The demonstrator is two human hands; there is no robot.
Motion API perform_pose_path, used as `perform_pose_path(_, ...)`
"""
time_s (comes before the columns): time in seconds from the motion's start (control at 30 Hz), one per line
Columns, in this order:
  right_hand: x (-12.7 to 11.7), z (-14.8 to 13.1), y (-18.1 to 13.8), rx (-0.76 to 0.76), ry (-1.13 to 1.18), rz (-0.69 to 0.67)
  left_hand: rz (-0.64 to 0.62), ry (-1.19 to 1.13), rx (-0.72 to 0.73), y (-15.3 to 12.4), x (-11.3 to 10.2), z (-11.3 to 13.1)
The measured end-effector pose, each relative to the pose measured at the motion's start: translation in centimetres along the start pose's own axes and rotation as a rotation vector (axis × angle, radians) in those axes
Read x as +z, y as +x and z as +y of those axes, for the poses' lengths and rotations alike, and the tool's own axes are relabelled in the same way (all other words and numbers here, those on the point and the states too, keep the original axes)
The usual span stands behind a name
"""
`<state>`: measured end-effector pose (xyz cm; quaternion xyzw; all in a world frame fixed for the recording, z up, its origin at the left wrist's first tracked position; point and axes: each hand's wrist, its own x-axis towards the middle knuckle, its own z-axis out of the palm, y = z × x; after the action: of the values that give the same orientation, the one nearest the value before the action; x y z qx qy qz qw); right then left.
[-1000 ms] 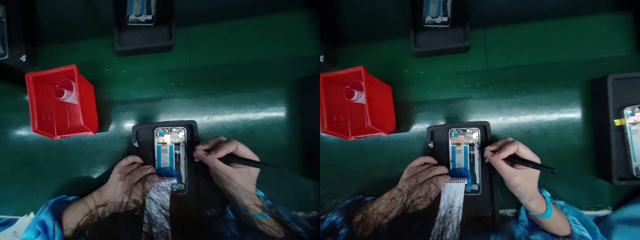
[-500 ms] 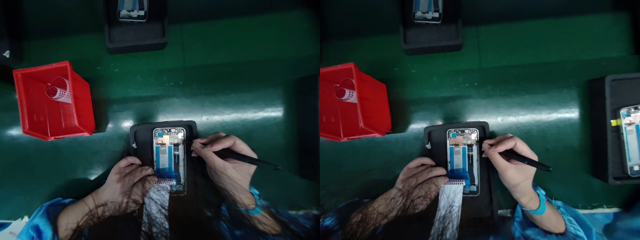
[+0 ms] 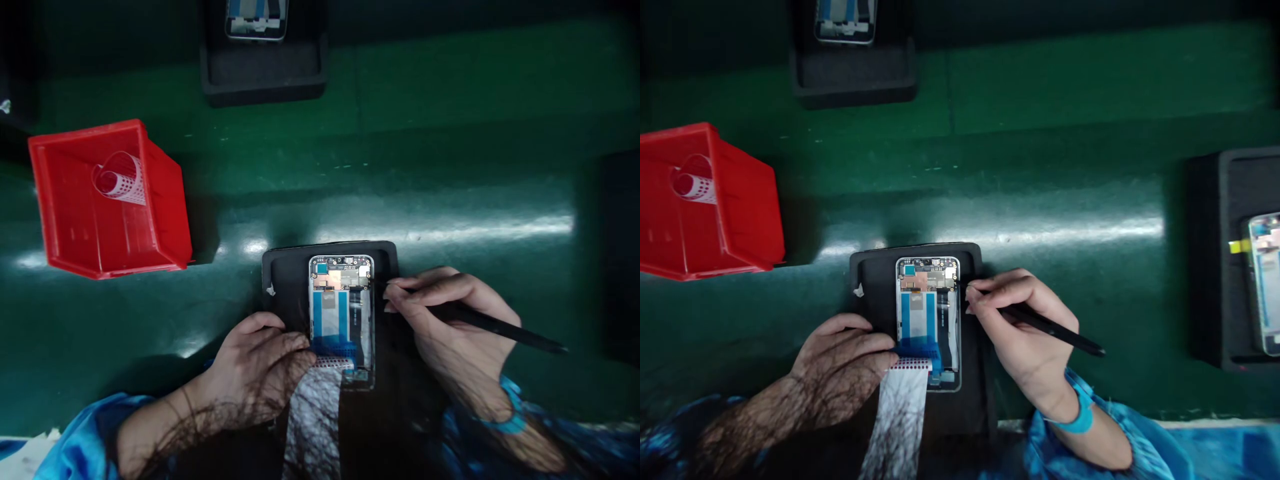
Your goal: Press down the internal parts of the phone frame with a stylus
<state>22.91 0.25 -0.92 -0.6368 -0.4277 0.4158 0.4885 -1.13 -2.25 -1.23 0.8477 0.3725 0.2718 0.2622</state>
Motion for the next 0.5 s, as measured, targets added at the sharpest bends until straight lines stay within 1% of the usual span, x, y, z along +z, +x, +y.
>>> perform_pose_path(0.07, 0.0, 0.0, 0.0, -0.001, -0.008, 0.002, -0.009, -0.004, -0.004, -0.3, 0.0, -0.1)
perform_pose_path(0.23, 0.0, -0.4, -0.2, 0.013, -0.041, 0.007, -0.084, -0.030, 0.007, -1.4, 0.2, -0.6)
perform_pose_path(0.5, -0.7, 0.1, -0.5, -0.142, -0.203, -0.047, -0.072, -0.032, 0.023, -1.8, 0.2, -0.6)
